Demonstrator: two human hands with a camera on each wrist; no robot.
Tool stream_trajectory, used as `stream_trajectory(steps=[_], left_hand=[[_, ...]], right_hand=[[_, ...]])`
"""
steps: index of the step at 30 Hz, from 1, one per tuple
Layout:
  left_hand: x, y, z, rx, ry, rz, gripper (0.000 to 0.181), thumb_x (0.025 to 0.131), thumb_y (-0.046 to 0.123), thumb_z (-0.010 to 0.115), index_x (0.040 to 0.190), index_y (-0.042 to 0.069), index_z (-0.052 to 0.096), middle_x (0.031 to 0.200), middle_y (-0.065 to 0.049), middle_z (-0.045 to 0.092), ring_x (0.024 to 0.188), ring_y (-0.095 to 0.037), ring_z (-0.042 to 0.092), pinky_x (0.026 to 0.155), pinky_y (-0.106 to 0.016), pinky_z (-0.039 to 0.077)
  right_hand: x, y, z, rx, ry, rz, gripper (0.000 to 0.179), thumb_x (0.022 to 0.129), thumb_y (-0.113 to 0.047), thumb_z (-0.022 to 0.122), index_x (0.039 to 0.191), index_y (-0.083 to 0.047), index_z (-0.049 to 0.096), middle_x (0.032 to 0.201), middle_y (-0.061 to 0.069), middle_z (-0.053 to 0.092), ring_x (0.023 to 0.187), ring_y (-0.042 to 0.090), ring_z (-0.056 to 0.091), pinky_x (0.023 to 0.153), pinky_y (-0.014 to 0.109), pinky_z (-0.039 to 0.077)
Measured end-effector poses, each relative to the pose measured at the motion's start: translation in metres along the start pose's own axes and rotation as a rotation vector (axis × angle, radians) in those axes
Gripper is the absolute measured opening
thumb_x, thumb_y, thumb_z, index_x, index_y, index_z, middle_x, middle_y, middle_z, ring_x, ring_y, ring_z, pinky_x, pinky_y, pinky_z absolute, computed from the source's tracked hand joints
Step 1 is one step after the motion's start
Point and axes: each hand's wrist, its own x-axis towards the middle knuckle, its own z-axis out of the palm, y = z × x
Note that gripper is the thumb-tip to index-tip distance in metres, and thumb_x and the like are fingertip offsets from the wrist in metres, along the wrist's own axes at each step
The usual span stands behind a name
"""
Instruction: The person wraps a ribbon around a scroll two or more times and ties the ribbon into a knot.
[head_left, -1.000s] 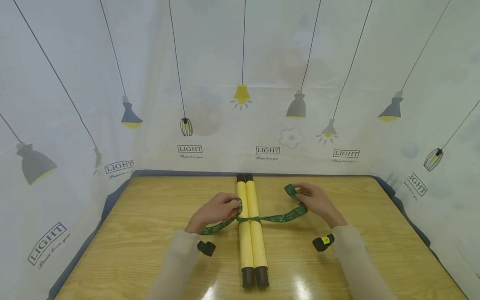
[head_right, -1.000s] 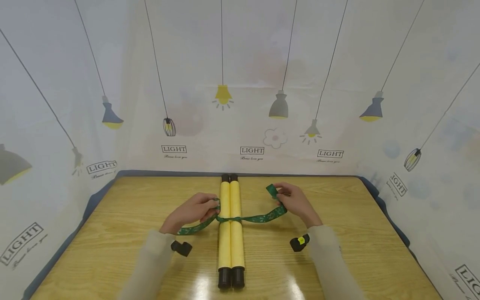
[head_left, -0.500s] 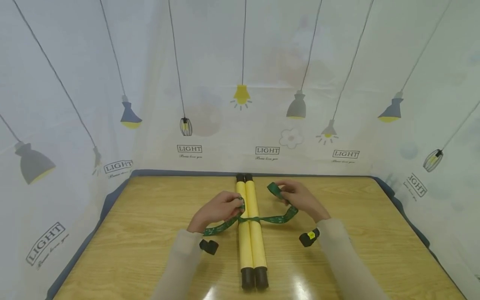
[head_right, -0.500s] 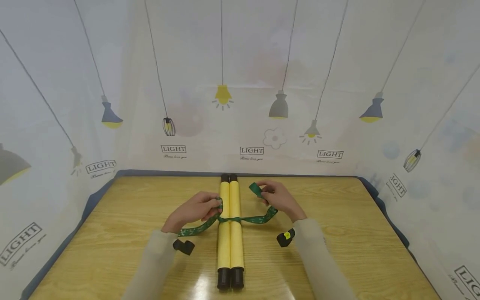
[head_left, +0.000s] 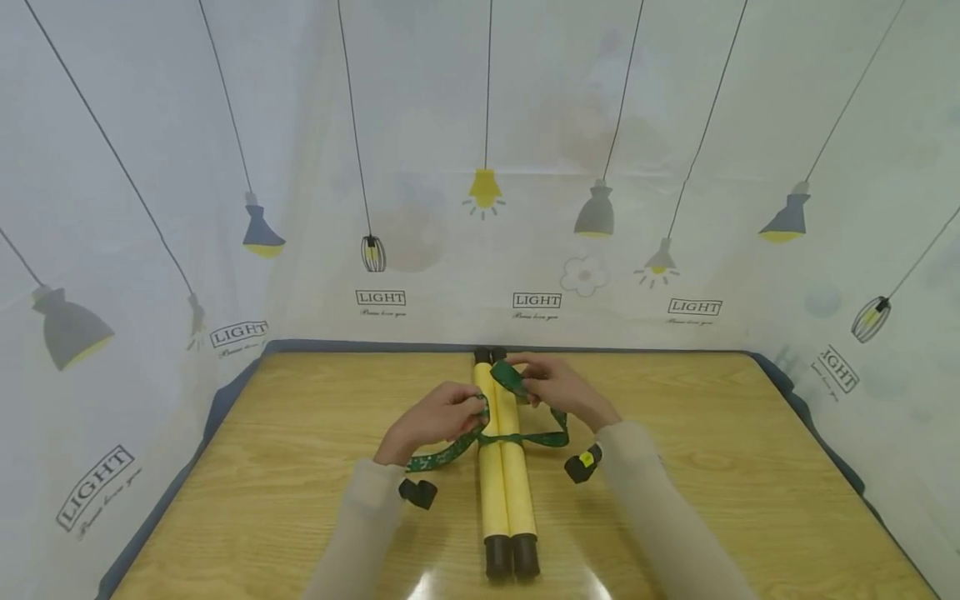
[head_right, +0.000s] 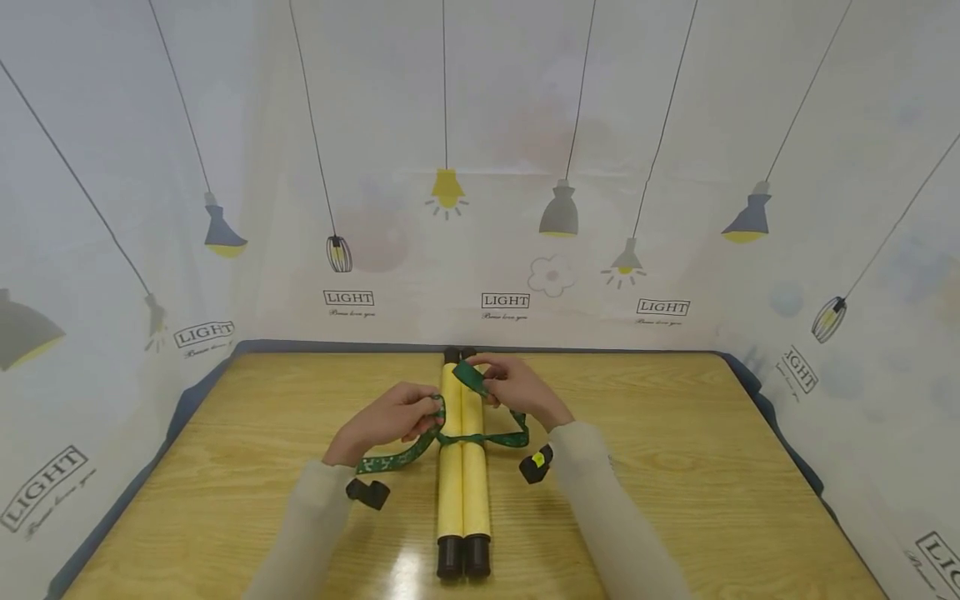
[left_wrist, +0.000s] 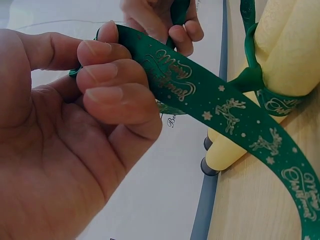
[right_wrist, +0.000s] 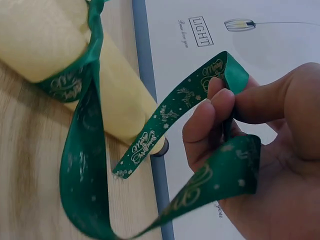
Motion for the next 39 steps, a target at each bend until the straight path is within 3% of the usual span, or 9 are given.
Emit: stream_trajectory(steps=[4,11,16,18,21,23,28,34,39], left_hand=[[0.0,0.001,0.001,-0.008,-0.002,-0.002,0.038,0.111,0.017,0.038,0.076,0.008,0.052,0.056,0.002,0.043,0.048,-0.012,0.032,0.055,-0.026,0.038],[0.0,0.0,0.001,-0.017,-0.004,0.002,0.039,0.111,0.017,0.038,0.075,0.008,0.049,0.054,0.001,0.042,0.047,-0.013,0.033,0.059,-0.027,0.041],[-0.001,0.0,0.001,-0.01,0.001,0.001,0.038,0.111,0.019,0.038,0.078,0.008,0.052,0.055,0.001,0.043,0.048,-0.013,0.034,0.058,-0.027,0.041],[-0.001,0.0,0.001,-0.01,0.0,0.001,0.038,0.111,0.019,0.038,0.078,0.008,0.052,0.056,0.001,0.044,0.048,-0.013,0.034,0.059,-0.027,0.041],[0.0,0.0,0.001,-0.006,0.0,0.002,0.038,0.111,0.018,0.039,0.077,0.008,0.052,0.056,0.001,0.044,0.049,-0.013,0.034,0.059,-0.027,0.041],[0.0,0.0,0.001,-0.004,0.0,-0.001,0.038,0.111,0.018,0.039,0.078,0.008,0.052,0.056,0.001,0.045,0.049,-0.013,0.034,0.058,-0.027,0.041],[0.0,-0.001,0.003,-0.005,0.015,-0.016,0.037,0.111,0.019,0.04,0.079,0.007,0.054,0.057,0.001,0.045,0.048,-0.013,0.034,0.055,-0.026,0.039],[0.001,0.001,0.003,-0.003,0.029,-0.016,0.038,0.111,0.019,0.041,0.077,0.007,0.052,0.057,0.001,0.045,0.049,-0.013,0.034,0.058,-0.028,0.04],[0.002,0.0,0.0,-0.02,0.034,-0.02,0.038,0.111,0.021,0.04,0.083,0.003,0.057,0.058,0.001,0.044,0.049,-0.013,0.033,0.055,-0.027,0.037]], right_hand=[[0.005,-0.008,0.004,-0.015,-0.019,-0.021,0.05,0.105,-0.001,0.043,0.148,-0.024,0.054,0.09,0.015,0.065,0.067,0.023,0.057,0.068,0.04,0.052],[0.011,-0.021,0.008,-0.012,-0.059,-0.085,0.051,0.108,-0.003,0.042,0.15,-0.03,0.052,0.131,0.019,0.062,0.069,0.023,0.055,0.065,0.032,0.05],[0.015,-0.014,0.011,-0.079,-0.061,-0.079,0.043,0.109,-0.007,0.043,0.146,-0.024,0.057,0.118,0.024,0.065,0.072,0.039,0.057,0.058,0.033,0.047],[0.016,-0.008,0.013,-0.126,-0.05,-0.06,0.039,0.109,-0.007,0.046,0.143,-0.02,0.06,0.116,0.022,0.067,0.083,0.041,0.062,0.063,0.037,0.052],[0.016,0.001,0.014,-0.201,-0.03,-0.053,0.035,0.107,-0.006,0.05,0.139,-0.011,0.062,0.13,0.018,0.067,0.108,0.037,0.067,0.086,0.047,0.057],[0.015,0.005,0.014,-0.244,-0.012,-0.043,0.034,0.106,-0.007,0.052,0.139,-0.008,0.062,0.139,0.015,0.063,0.125,0.035,0.062,0.1,0.051,0.053],[0.005,0.006,0.014,-0.287,0.06,-0.018,0.034,0.105,-0.008,0.054,0.137,-0.008,0.063,0.15,0.016,0.055,0.138,0.037,0.051,0.11,0.057,0.044],[-0.013,-0.007,0.013,-0.216,0.129,-0.061,0.03,0.104,-0.016,0.058,0.133,-0.011,0.066,0.132,0.012,0.068,0.119,0.031,0.064,0.1,0.047,0.054],[-0.028,-0.025,0.019,-0.172,0.087,-0.161,0.032,0.101,-0.025,0.067,0.132,-0.019,0.066,0.113,0.003,0.072,0.101,0.02,0.068,0.086,0.035,0.058]])
